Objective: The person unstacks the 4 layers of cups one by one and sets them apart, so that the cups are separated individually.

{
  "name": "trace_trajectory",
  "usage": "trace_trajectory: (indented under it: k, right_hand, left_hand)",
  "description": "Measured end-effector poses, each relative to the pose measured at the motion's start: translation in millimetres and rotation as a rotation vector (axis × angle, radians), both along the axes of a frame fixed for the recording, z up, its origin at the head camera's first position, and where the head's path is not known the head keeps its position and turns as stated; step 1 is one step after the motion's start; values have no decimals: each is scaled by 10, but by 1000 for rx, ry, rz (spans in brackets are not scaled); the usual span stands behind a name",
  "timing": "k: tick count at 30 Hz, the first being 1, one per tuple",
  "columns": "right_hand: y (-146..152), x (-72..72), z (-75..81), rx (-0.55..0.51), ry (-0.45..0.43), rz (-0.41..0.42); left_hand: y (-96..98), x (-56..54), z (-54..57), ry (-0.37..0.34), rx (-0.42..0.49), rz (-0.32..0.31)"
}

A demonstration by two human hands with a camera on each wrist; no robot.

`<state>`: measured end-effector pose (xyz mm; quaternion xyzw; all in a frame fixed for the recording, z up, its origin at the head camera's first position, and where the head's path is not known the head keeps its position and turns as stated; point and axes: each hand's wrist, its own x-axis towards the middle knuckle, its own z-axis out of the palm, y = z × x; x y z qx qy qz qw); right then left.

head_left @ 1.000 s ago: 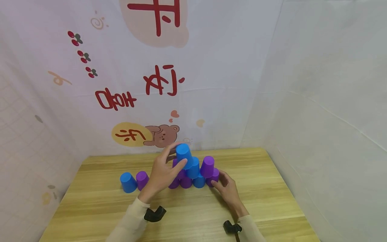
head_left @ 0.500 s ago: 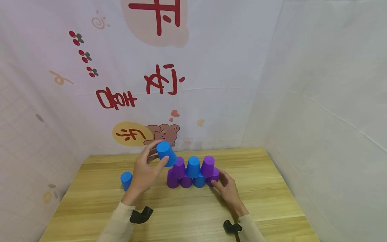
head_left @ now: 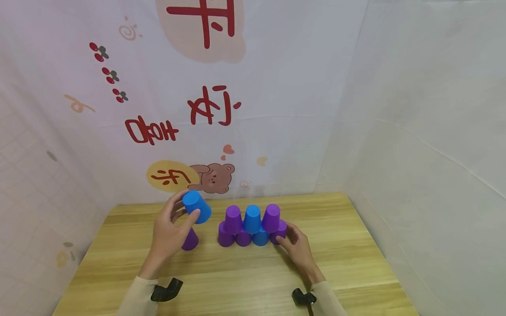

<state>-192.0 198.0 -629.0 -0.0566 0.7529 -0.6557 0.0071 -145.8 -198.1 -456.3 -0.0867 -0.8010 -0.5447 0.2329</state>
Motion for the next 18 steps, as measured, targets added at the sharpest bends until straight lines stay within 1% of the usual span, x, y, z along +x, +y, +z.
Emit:
trace_trajectory:
  k: [8, 15, 18]
  right_hand:
    - [-5, -3, 0, -14, 2, -4]
    - [-16, 1, 4, -16, -5, -26]
    - [-17, -7, 0, -16, 4, -24]
  left_hand:
    - [-225, 119, -38, -77, -4, 76]
    - [-419, 203, -76, -108, 7, 143]
    - [-497, 234, -89, -125, 18, 182]
